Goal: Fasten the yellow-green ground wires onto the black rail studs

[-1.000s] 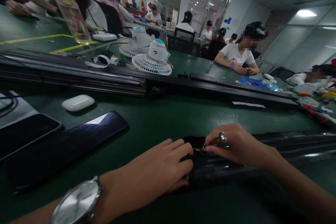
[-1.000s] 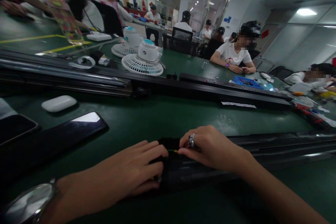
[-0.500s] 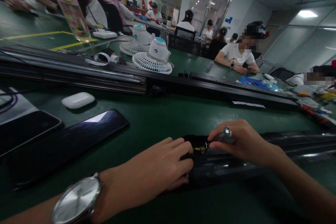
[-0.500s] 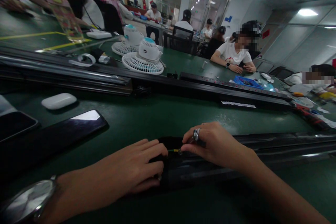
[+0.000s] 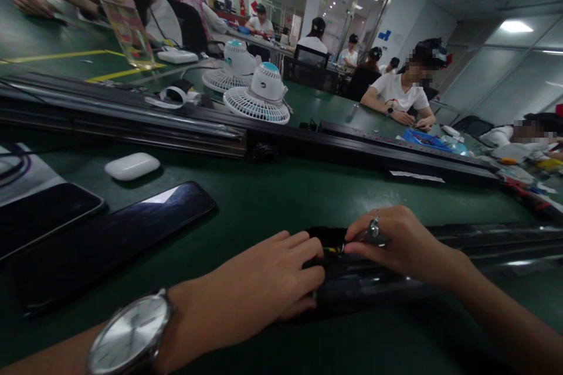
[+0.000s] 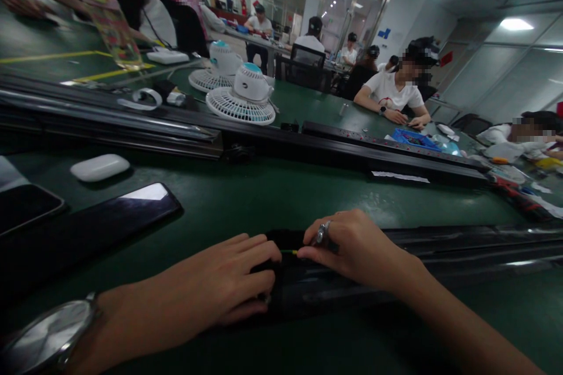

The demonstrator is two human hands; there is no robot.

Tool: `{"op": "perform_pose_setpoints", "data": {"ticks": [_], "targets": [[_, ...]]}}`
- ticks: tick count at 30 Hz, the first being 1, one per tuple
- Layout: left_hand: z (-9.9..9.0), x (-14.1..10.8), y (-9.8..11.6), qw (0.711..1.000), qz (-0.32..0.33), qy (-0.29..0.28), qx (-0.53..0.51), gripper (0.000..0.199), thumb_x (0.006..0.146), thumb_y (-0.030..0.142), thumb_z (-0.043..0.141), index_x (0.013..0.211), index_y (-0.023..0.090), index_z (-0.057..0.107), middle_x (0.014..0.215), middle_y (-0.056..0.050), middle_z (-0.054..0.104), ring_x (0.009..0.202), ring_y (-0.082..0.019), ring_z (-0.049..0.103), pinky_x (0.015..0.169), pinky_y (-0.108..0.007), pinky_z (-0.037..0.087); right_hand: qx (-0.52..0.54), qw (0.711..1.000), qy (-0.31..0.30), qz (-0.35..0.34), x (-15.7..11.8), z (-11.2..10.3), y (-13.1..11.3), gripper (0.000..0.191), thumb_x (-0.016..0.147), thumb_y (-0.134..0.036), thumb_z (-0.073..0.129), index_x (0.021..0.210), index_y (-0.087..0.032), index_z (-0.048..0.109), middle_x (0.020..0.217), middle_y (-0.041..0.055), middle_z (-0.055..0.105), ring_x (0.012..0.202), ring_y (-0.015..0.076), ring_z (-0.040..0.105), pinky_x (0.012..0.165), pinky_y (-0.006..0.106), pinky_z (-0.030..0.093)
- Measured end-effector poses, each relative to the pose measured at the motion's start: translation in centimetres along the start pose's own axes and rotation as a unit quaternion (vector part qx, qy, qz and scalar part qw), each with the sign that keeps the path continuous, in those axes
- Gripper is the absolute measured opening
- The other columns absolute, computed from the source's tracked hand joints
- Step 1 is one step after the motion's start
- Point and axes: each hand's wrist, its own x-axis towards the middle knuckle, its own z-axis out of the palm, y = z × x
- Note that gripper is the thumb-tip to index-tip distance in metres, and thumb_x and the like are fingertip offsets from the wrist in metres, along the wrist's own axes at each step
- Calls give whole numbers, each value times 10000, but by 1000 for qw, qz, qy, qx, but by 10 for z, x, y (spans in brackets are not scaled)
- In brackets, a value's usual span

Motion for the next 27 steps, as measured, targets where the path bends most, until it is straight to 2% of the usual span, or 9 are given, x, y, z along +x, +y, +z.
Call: {"op": "perform_pose_setpoints", "data": {"ticks": [3, 9, 13, 19, 23, 27], "targets": [[2, 0, 0, 1000, 2, 11, 3, 96, 924, 231, 706, 997, 213, 646, 1071, -40, 621, 954, -193, 577, 881, -316, 460, -8, 1000, -13, -14, 0, 0, 1, 138, 987, -306, 660, 953, -193, 732, 842, 34, 768, 721, 162, 713, 666, 254, 498], [-1, 0, 1, 1000, 15, 19, -14, 59, 924, 196, 694, 961, 221, 655, 1080, -32, 618, 945, -184, 580, 871, -313, 462, 8, 993, -110, -52, -2, -20, -3, 134, 1024, -241, 608, 1100, -209, 713, 1029, 52, 764, 915, 179, 711, 827, 302, 502], [-4, 1, 2, 999, -1, 8, -40, 39, 934, 183, 673, 946, 217, 661, 1097, -34, 617, 934, -181, 579, 849, -312, 470, 7, 998, -63, -24, -3, -26, -1, 128, 1013, -253, 618, 1064, -208, 726, 971, 41, 767, 852, 169, 714, 776, 288, 511], [-6, 2, 2, 998, -7, 16, -62, 73, 898, 163, 713, 912, 224, 675, 1118, -15, 616, 961, -173, 577, 859, -313, 449, 0, 1000, -16, 19, -2, -16, 2, 150, 973, -331, 672, 943, -210, 755, 865, 32, 778, 736, 165, 727, 662, 255, 518], [-7, 2, 2, 998, -8, 17, -60, 76, 895, 173, 721, 912, 233, 677, 1126, -7, 616, 993, -175, 573, 886, -317, 435, 4, 1000, 17, 18, -1, -9, 0, 186, 964, -369, 686, 902, -205, 748, 815, 28, 778, 670, 155, 715, 620, 240, 511], [-7, 2, 3, 998, -11, 11, -61, 75, 902, 161, 704, 906, 229, 675, 1146, -11, 619, 983, -181, 572, 863, -317, 445, 2, 1000, 25, 12, -2, -5, -2, 190, 964, -373, 686, 907, -201, 744, 829, 39, 783, 691, 166, 722, 624, 246, 507]]}}
